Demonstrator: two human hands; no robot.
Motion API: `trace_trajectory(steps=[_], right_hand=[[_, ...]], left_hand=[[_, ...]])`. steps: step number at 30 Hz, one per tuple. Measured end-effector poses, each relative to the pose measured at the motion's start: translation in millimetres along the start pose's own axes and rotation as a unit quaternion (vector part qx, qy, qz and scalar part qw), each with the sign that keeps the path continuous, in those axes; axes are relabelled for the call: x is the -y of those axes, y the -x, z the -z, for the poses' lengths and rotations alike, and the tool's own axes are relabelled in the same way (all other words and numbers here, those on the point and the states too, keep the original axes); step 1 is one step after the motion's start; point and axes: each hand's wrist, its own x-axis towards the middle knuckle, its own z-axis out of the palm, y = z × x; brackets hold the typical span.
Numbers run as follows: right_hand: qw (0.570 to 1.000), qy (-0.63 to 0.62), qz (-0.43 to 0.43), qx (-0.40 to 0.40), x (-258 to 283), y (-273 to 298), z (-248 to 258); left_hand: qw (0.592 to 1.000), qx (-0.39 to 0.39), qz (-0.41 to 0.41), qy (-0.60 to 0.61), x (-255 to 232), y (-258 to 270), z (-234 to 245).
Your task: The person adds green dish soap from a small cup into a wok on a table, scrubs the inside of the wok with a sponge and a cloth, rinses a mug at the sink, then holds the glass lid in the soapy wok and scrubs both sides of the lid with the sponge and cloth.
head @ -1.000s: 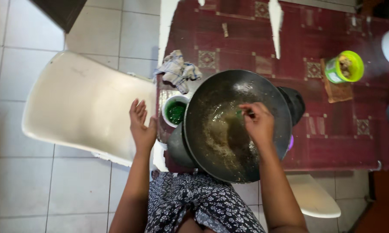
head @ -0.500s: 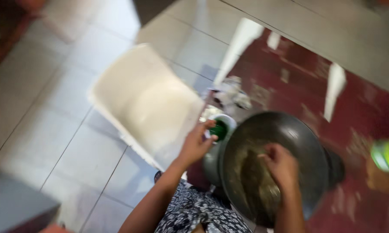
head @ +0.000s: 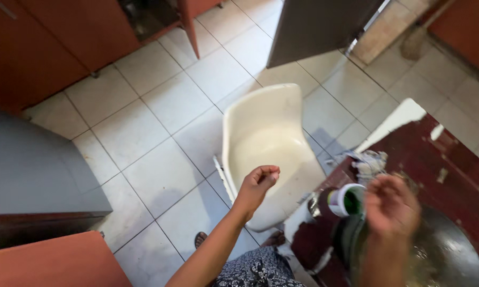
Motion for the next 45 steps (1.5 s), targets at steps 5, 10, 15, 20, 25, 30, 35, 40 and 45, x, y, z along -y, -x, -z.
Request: trace_trajectory(steps=[5, 10, 15, 20, 25, 30, 35, 40, 45], right_hand=[[0.952, -0.117, -0.27, 0.084, -209.3, 30.3, -147.5], [0.908, -0.065, -0.402, 0.094, -340.9, 108.9, -280.7], [0.883, -0.064, -0.445, 0.136, -396.7, 119.3, -340.1], [0.884, -0.077, -0.438, 0.146, -447.3, 62.1, -381.8], [0.878, -0.096, -0.453, 0.117, -528.1, -25.6, -435.8], [0.87, -0.097, -0.464, 0.135, -588.5, -137.3, -528.9], [0.876, -0.1, -0.445, 0.16, -638.4, -223.7, -612.6], [0.846, -0.081, -0.501, 0.164, -726.1, -298.5, -691.2], [0.829, -0.086, -0.515, 0.198, -827.3, -397.4, -789.4]], left_hand=[[0.931, -0.132, 0.044, 0.337, -44.4, 11.8, 79.3], [0.89, -0.107, 0.018, 0.442, -114.7, 42.1, 169.1], [0.855, -0.049, -0.033, 0.515, -164.9, 42.9, 224.8], [0.835, 0.034, -0.09, 0.542, -204.8, -19.5, 261.1], [0.841, -0.09, -0.008, 0.534, -235.7, -127.0, 336.0], [0.774, 0.156, -0.142, 0.598, -307.1, -262.5, 389.2], [0.859, -0.119, -0.055, 0.495, -400.6, -342.3, 423.9], [0.85, -0.102, -0.116, 0.503, -474.6, -418.1, 501.8], [0.834, -0.099, -0.164, 0.518, -546.4, -549.2, 606.6]])
